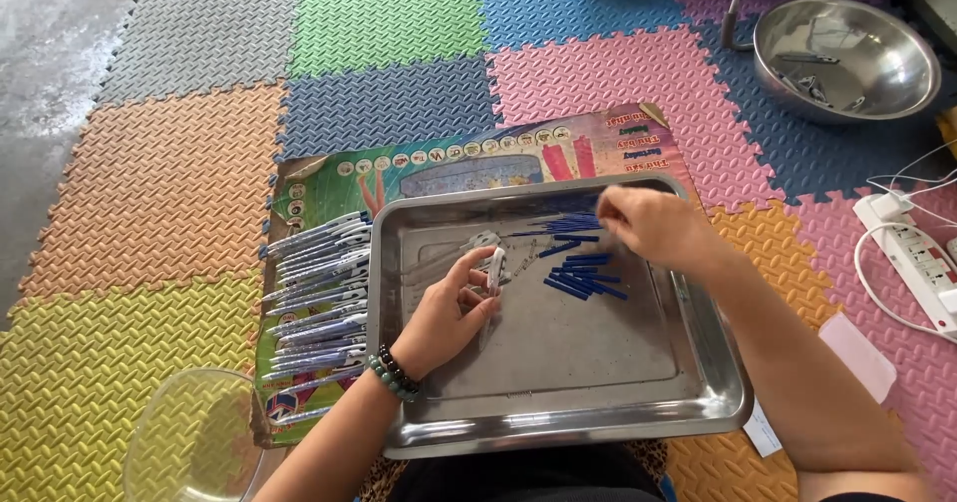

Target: Assembling pens by manually inserting ink refills into clear plastic pen barrels on a metal tray.

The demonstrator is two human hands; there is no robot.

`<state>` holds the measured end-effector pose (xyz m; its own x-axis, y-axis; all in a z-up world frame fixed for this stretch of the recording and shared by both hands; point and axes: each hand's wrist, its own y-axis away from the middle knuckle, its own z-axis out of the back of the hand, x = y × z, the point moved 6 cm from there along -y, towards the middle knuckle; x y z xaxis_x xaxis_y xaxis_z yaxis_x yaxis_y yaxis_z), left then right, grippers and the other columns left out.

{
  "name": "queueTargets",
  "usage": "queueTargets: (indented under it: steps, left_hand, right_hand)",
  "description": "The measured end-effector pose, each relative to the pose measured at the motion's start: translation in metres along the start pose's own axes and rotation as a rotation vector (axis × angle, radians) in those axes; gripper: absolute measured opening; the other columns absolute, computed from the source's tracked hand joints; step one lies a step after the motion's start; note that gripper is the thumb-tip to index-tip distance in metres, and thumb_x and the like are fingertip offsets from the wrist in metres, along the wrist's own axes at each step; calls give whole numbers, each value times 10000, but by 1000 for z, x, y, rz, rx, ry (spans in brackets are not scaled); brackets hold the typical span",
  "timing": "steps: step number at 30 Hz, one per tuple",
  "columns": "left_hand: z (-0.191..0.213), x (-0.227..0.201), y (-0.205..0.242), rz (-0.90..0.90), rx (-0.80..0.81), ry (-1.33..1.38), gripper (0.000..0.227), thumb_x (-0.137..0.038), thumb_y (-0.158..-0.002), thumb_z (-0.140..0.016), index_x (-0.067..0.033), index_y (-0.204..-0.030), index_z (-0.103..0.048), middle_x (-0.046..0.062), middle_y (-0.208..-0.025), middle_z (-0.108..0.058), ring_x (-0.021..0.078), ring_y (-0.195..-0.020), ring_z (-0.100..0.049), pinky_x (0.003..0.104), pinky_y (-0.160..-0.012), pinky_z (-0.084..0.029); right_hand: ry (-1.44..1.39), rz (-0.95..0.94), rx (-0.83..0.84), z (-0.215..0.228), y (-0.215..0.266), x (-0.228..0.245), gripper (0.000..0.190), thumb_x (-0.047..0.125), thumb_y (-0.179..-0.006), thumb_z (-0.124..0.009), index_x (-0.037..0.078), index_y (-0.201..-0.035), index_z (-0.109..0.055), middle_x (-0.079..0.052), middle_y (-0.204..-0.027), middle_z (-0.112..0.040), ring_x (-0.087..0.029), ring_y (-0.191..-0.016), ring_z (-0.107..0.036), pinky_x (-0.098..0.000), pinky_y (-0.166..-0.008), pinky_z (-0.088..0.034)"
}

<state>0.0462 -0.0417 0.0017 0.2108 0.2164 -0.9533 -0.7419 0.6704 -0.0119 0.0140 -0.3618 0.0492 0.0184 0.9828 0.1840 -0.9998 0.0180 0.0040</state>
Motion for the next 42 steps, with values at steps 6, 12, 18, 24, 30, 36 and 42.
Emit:
queueTargets:
  steps: [6,12,18,24,30,36,42]
  left_hand:
    - [0,12,-1,-30,-13,-44,705,-94,-1029,-767,-137,-1683,-506,192,-1191,-788,310,-905,-837,461,-787,-696]
    - [4,13,-1,-61,-69,-25,554,-166,-1097,-718,-88,-1628,-582,203,-1160,-800,302,-874,-843,439,-758,-705]
    - [9,11,-3,-55,-86,30,555,-152,-1109,-711,-63,-1638,-566,239,-1186,-769,332,-895,-824,462,-800,-703]
    - [7,3,-2,-48,-73,27,553,-150,-1110,-708,-61,-1638,-570,246,-1204,-761,333,-911,-819,468,-810,-706]
    - [5,3,-1,-79,-32,-8,549,-164,-1098,-735,-103,-1627,-603,218,-1192,-777,339,-907,-823,453,-804,-709]
    - [0,-8,1,-126,18,-24,523,-174,-1100,-735,-92,-1607,-634,227,-1168,-783,353,-882,-816,472,-786,-702]
    - [0,-3,0,-172,-10,-29,522,-143,-1102,-722,-87,-1612,-630,211,-1168,-780,330,-880,-822,469,-785,-687]
  right_hand:
    - [-609,302,-278,90,9,79,243,91,-1028,-775,119,-1251,-865,-147,-1080,-857,-288,-1001,-823,-387,-891,-659]
    - [-345,416,-382,77,11,105,270,98,-1031,-810,116,-1296,-853,-107,-1105,-847,-287,-1045,-811,-416,-938,-646]
    - [-115,445,-544,42,0,89,149,250,-1094,-815,190,-1213,-882,-24,-1120,-751,-198,-1107,-673,-379,-974,-593]
    - [-98,481,-602,32,2,91,95,233,-1067,-844,193,-1142,-885,-21,-1116,-739,-203,-1130,-655,-356,-970,-571]
    - [-29,522,-614,39,6,104,118,183,-1029,-847,238,-1130,-875,-44,-1228,-674,-287,-1236,-612,-437,-1048,-550]
    - [14,593,-573,41,6,122,192,106,-1008,-819,254,-1124,-861,-120,-1361,-672,-368,-1317,-655,-464,-1109,-571]
    - [-794,444,-154,39,6,129,233,155,-1102,-695,146,-1315,-789,-164,-1301,-786,-397,-1215,-753,-538,-1024,-610]
